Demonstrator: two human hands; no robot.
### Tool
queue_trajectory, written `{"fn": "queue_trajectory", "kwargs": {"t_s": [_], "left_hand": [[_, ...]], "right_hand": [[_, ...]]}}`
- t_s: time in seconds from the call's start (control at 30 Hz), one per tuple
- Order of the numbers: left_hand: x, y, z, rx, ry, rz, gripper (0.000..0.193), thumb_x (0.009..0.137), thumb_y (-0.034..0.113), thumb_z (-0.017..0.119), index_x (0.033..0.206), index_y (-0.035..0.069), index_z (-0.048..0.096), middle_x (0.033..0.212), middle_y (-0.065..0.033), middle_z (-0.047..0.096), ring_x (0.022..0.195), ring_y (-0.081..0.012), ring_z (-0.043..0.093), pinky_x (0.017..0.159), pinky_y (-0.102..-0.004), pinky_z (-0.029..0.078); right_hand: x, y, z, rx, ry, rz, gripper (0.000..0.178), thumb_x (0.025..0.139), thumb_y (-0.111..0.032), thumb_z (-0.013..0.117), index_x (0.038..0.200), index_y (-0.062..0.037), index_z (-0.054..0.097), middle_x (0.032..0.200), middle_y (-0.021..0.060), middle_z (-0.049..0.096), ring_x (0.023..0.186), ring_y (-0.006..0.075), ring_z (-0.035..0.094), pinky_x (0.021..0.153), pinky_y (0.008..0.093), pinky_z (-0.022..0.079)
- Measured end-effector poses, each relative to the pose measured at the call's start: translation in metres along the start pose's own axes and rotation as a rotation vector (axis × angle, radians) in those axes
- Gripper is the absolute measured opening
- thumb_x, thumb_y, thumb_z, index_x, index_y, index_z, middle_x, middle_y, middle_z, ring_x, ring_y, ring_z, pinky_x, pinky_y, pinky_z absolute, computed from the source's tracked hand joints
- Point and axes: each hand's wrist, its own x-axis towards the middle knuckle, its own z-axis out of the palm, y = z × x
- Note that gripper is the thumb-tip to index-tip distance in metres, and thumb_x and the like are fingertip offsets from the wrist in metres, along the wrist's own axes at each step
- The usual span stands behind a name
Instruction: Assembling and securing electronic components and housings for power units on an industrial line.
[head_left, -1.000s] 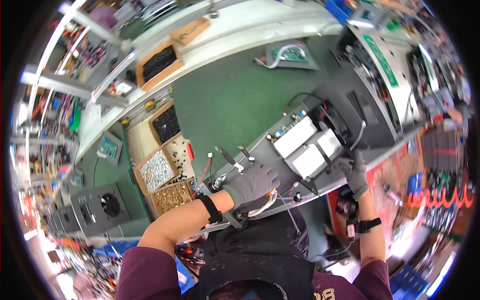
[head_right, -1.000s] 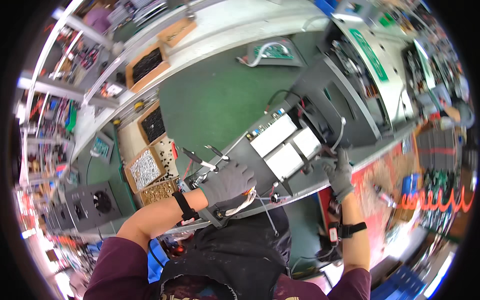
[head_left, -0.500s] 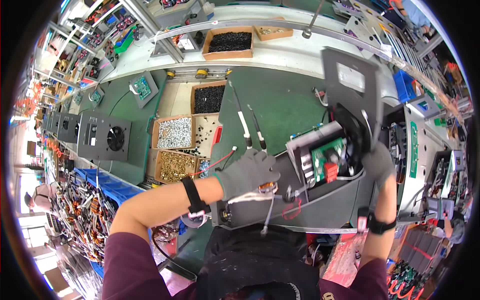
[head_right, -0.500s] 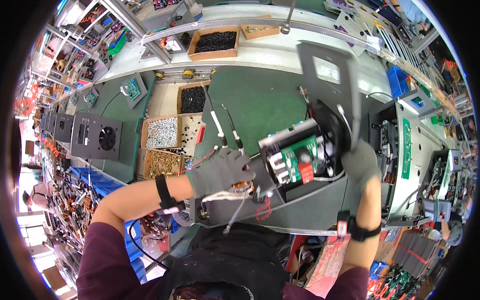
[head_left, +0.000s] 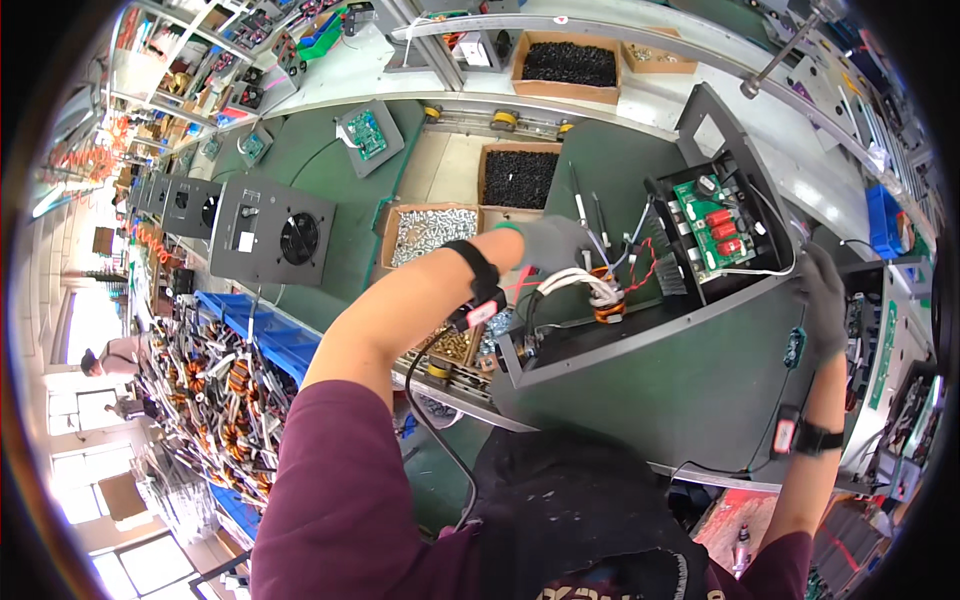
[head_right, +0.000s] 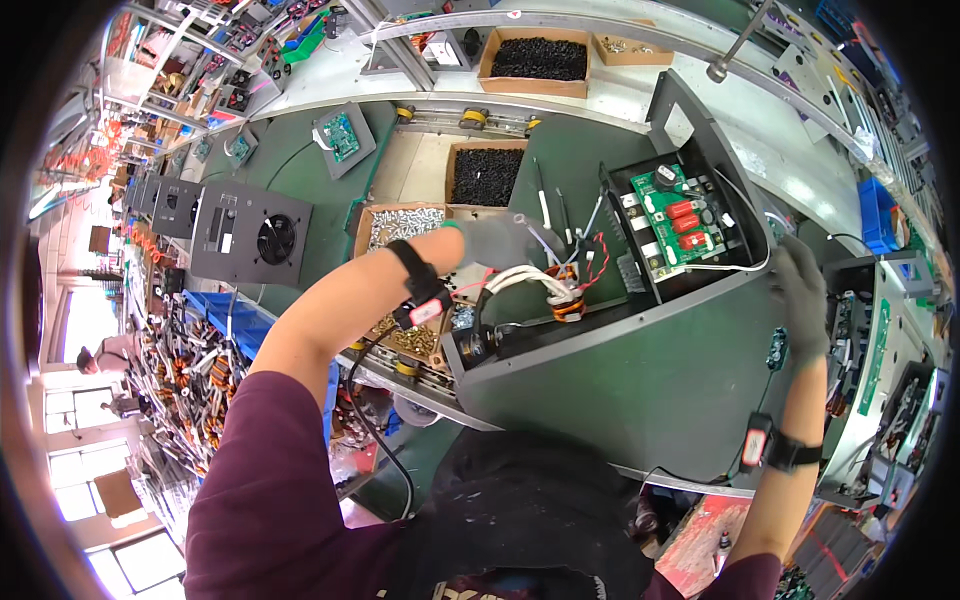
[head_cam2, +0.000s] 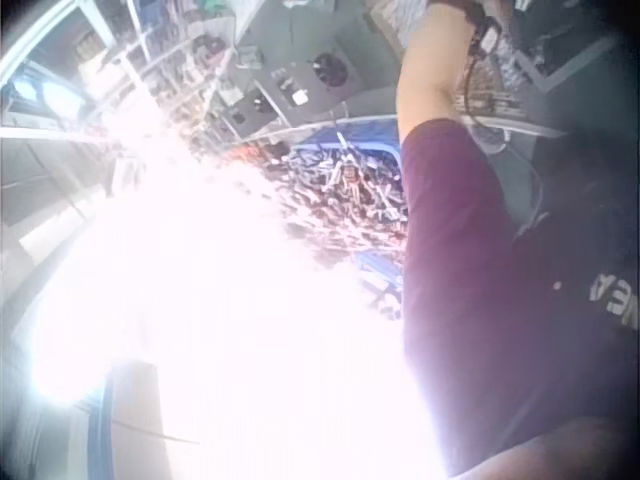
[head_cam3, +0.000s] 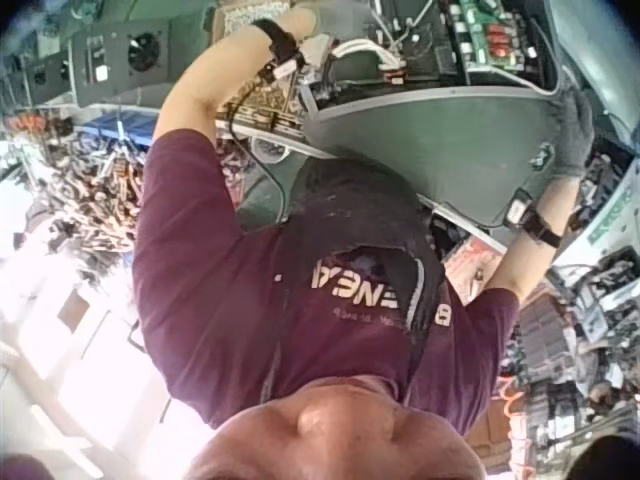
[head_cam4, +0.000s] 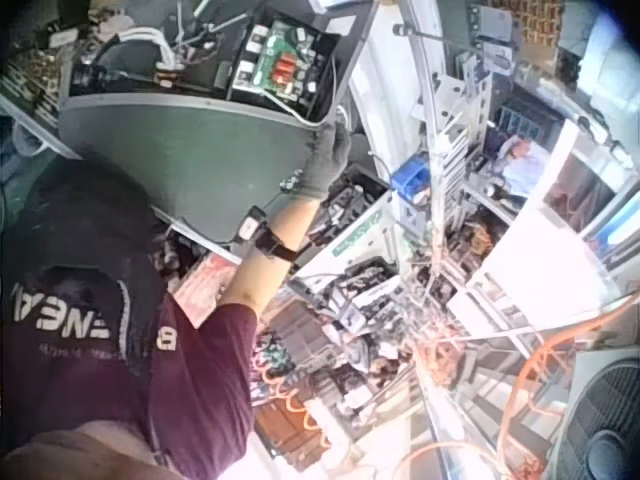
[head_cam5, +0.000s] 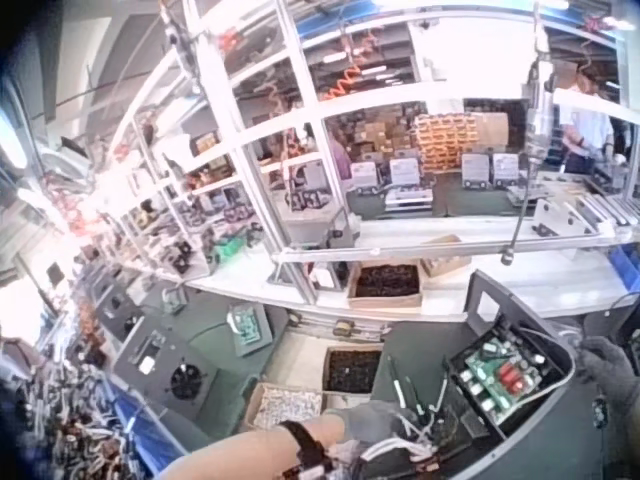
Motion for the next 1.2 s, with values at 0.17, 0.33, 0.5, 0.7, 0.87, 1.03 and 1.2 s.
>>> {"fn": "queue_trajectory", "kwargs": {"t_s": [0.17,0.33,0.5,0.7,0.87,1.03,1.2], "left_hand": [[-0.061,-0.104,-0.005,-0.565,0.453,-0.198,0.039,0.086,0.027,0.069,0.121,0.012,0.066,0.114,-0.0105,0.07,0.102,-0.0212,0.066,0.089,-0.0367,0.05],[-0.089,-0.213,0.071,-0.022,0.283,-0.683,0.04,0.082,0.022,0.064,0.119,0.007,0.065,0.118,-0.0192,0.066,0.111,-0.0373,0.062,0.1,-0.043,0.046],[-0.069,-0.276,0.152,0.127,0.668,-0.591,0.034,0.082,0.008,0.052,0.114,0.006,0.063,0.108,-0.0207,0.065,0.099,-0.0396,0.061,0.088,-0.0492,0.047],[-0.096,-0.324,0.135,-0.334,0.701,-0.637,0.025,0.078,0.001,0.062,0.101,0.003,0.072,0.091,-0.012,0.073,0.078,-0.0215,0.067,0.073,-0.0336,0.053],[-0.133,-0.325,0.126,-1.308,1.052,-0.558,0.022,0.088,-0.002,0.06,0.11,-0.002,0.061,0.094,-0.0064,0.063,0.075,-0.0142,0.062,0.059,-0.0257,0.051],[-0.205,-0.273,0.113,-0.269,1.013,-0.264,0.027,0.095,0.005,0.057,0.12,-0.004,0.055,0.098,-0.006,0.058,0.087,-0.0118,0.058,0.074,-0.0196,0.048],[-0.273,-0.174,0.104,-0.675,1.045,-0.278,0.033,0.098,0.003,0.05,0.13,-0.006,0.05,0.11,-0.0078,0.057,0.088,-0.0104,0.054,0.08,-0.021,0.048]], "right_hand": [[-0.1,0.047,-0.05,0.087,0.347,0.088,0.042,0.1,-0.029,0.053,0.132,-0.0024,0.057,0.124,0.0064,0.057,0.111,0.016,0.057,0.088,0.0279,0.048],[-0.234,0.101,-0.047,0.213,0.538,0.502,0.045,0.095,-0.042,0.059,0.124,-0.0072,0.06,0.106,0.0025,0.065,0.074,0.012,0.059,0.067,0.0257,0.049],[-0.325,0.079,0.027,0.371,0.654,0.717,0.027,0.093,-0.031,0.06,0.113,-0.014,0.064,0.099,0.0022,0.066,0.075,0.0147,0.063,0.068,0.0278,0.052],[-0.359,0.072,0.047,0.463,0.567,0.788,0.021,0.094,-0.021,0.059,0.108,-0.006,0.061,0.081,0.0021,0.058,0.066,0.0086,0.052,0.055,0.0237,0.044],[-0.398,0.139,-0.009,-0.401,0.479,0.613,0.027,0.089,-0.025,0.064,0.108,-0.0064,0.064,0.096,0.0114,0.068,0.084,0.0276,0.066,0.074,0.0386,0.052],[-0.448,0.234,-0.099,-0.882,0.353,0.785,0.029,0.085,-0.023,0.063,0.112,-0.0105,0.065,0.111,0.017,0.066,0.104,0.0365,0.064,0.089,0.0454,0.05],[-0.479,0.327,-0.166,-1.003,0.168,0.81,0.024,0.088,-0.017,0.055,0.108,-0.0166,0.068,0.117,0.0179,0.064,0.112,0.0343,0.058,0.097,0.0426,0.046]]}}
